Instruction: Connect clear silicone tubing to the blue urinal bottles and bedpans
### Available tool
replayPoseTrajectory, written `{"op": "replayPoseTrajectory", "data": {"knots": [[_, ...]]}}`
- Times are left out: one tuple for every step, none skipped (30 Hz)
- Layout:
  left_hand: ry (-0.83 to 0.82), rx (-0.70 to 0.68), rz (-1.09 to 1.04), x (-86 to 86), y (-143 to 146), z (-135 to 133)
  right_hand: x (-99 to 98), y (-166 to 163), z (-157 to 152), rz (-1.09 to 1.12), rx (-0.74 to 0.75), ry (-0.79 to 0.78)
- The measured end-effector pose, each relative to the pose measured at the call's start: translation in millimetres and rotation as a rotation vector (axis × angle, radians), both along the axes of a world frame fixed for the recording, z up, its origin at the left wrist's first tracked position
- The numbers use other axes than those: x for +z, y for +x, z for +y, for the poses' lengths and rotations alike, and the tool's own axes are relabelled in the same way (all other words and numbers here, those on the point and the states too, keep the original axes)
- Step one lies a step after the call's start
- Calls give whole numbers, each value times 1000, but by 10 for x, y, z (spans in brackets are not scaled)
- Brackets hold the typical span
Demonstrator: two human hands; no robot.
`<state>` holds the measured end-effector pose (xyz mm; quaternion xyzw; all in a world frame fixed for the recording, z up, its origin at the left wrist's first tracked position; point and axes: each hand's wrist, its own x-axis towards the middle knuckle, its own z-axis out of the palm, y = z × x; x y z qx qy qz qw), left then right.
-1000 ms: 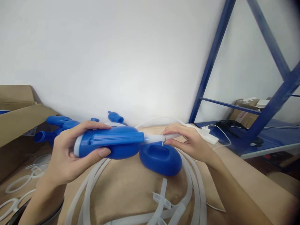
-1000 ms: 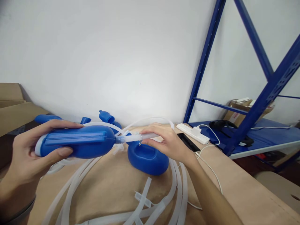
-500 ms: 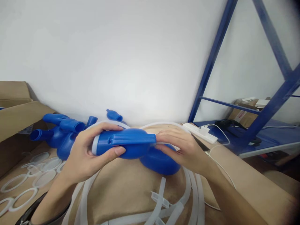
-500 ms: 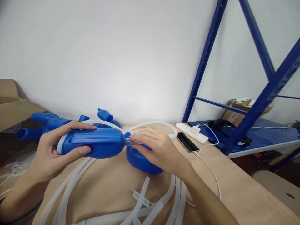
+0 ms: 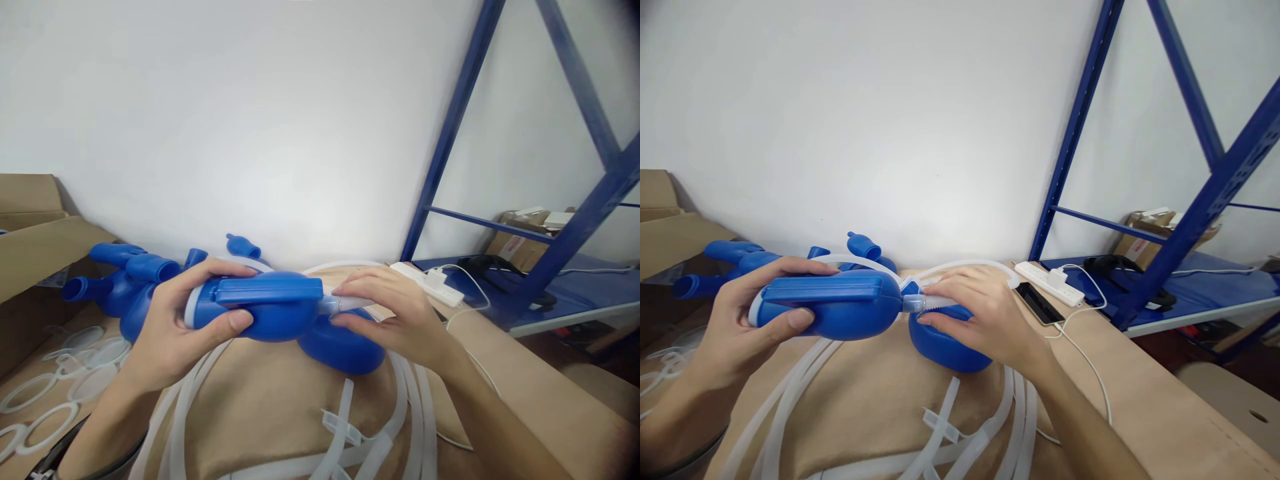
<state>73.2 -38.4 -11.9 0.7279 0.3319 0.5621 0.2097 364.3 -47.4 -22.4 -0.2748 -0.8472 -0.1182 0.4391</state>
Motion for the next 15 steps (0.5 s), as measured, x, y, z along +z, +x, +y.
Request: {"op": "replayPoseTrajectory", "data": {"knots": [[2,-4,-1,-4,2,1,-4,-13,-2,0,14,1],[8,-5,-2,-8,4,0,-10,-22,-6,2,24,2],[15,-4,-4,-10,6,0,-16,-28,-10,3,29,2],[21,-3,-5,-11,6,-1,-22,-31,-13,-1,28,3],[21,-2,-6,-10,4,-1,-28,-32,-16,-9,25,6],[18,-2,-6,-10,1,-1,-33,-30,-16,-19,21,11],[10,-2,-4,-10,-3,1,-37,-27,-15,-29,19,17],[1,-3,-4,-10,-8,5,-40,-24,-10,-38,21,25],[-6,-6,-5,-11,-13,9,-42,-20,-3,-46,26,33],[-9,-8,-7,-12,-17,13,-43,-16,6,-51,32,43],[-7,-10,-8,-14,-19,17,-44,-12,17,-57,39,50],[-2,-10,-6,-16,-19,21,-45,-8,28,-67,43,51],[3,-10,-1,-18,-18,22,-47,-4,39,-77,47,52],[5,-9,3,-19,-16,22,-49,1,49,-86,51,52],[5,-8,6,-20,-13,21,-53,5,57,-93,52,52]]}}
